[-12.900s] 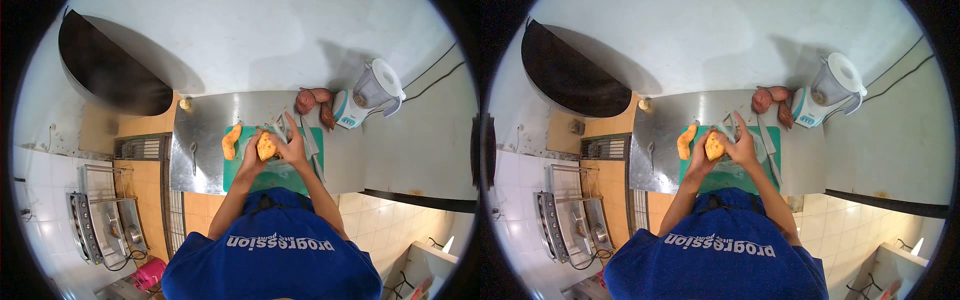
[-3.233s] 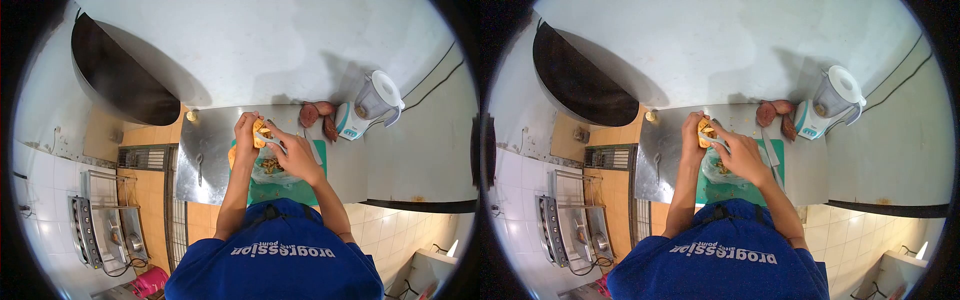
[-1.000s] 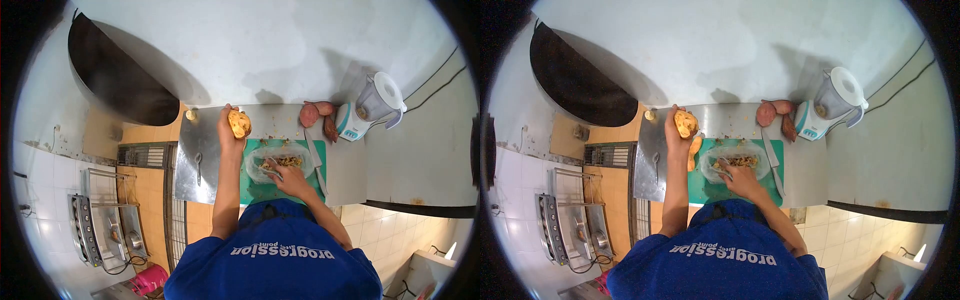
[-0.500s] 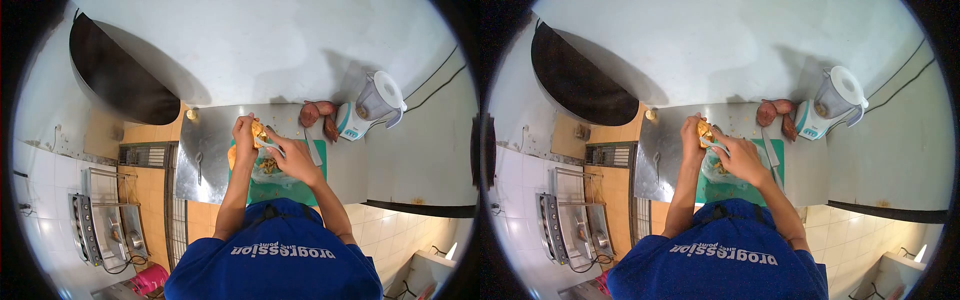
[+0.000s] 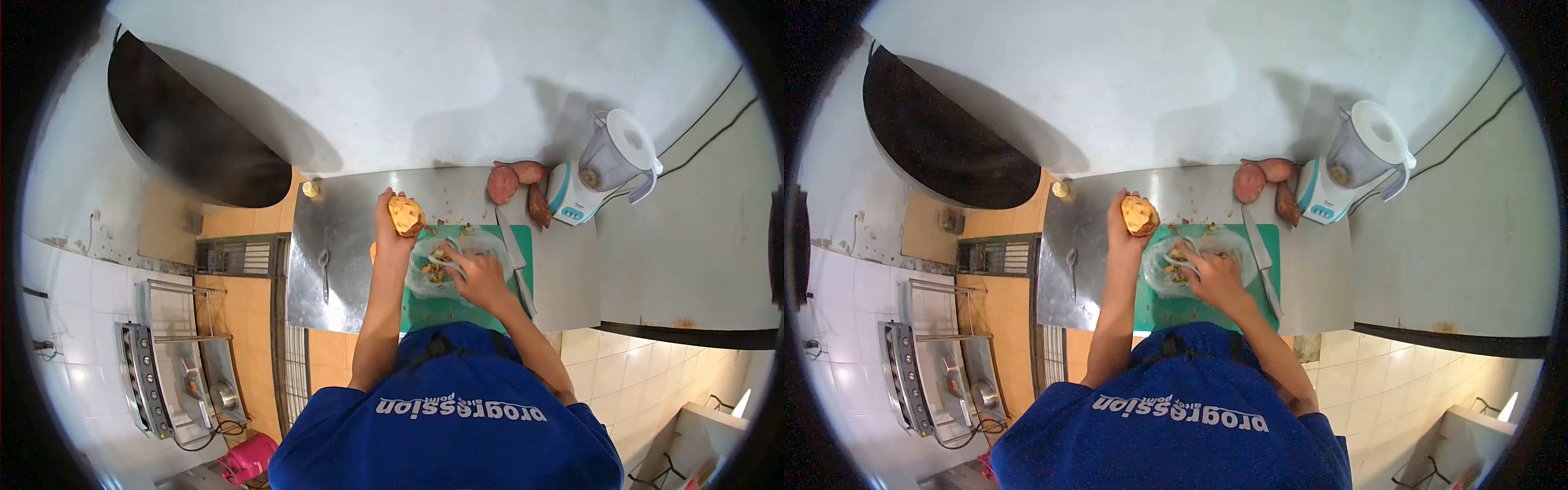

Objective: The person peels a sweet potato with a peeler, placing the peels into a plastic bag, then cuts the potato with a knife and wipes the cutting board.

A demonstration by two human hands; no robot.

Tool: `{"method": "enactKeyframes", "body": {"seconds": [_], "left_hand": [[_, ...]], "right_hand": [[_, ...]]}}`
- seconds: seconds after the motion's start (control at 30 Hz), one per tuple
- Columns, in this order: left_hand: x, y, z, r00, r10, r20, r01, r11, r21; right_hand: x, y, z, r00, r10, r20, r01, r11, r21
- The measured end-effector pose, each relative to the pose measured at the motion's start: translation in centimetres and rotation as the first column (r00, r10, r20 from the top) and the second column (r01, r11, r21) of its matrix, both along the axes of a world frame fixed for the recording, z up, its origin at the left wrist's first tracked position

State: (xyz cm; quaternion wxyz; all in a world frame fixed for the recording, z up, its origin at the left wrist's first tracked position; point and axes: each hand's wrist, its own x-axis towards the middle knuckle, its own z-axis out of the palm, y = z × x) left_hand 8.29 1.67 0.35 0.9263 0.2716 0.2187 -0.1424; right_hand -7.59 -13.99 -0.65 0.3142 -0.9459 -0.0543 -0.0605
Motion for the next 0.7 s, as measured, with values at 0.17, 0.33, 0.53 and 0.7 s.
{"method": "enactKeyframes", "body": {"seconds": [0.17, 0.33, 0.53, 0.7], "left_hand": [[0.4, 0.9, 0.8, 0.997, 0.015, 0.075, -0.016, 1.0, 0.021], [-1.7, -0.5, 2.8, 0.993, -0.102, 0.056, 0.092, 0.982, 0.165], [-2.0, -0.4, 2.6, 0.992, -0.092, 0.083, 0.08, 0.988, 0.132], [-2.6, -1.0, 1.0, 0.994, -0.085, 0.069, 0.071, 0.981, 0.182]], "right_hand": [[0.8, -0.6, 0.5, 0.994, -0.039, 0.104, 0.029, 0.995, 0.098], [3.0, 0.2, 9.5, 0.999, 0.035, -0.025, -0.027, 0.964, 0.266], [3.4, 1.3, 7.7, 0.998, 0.044, 0.054, -0.053, 0.982, 0.182], [2.5, 0.7, 6.1, 0.999, 0.031, -0.034, -0.023, 0.978, 0.209]]}}
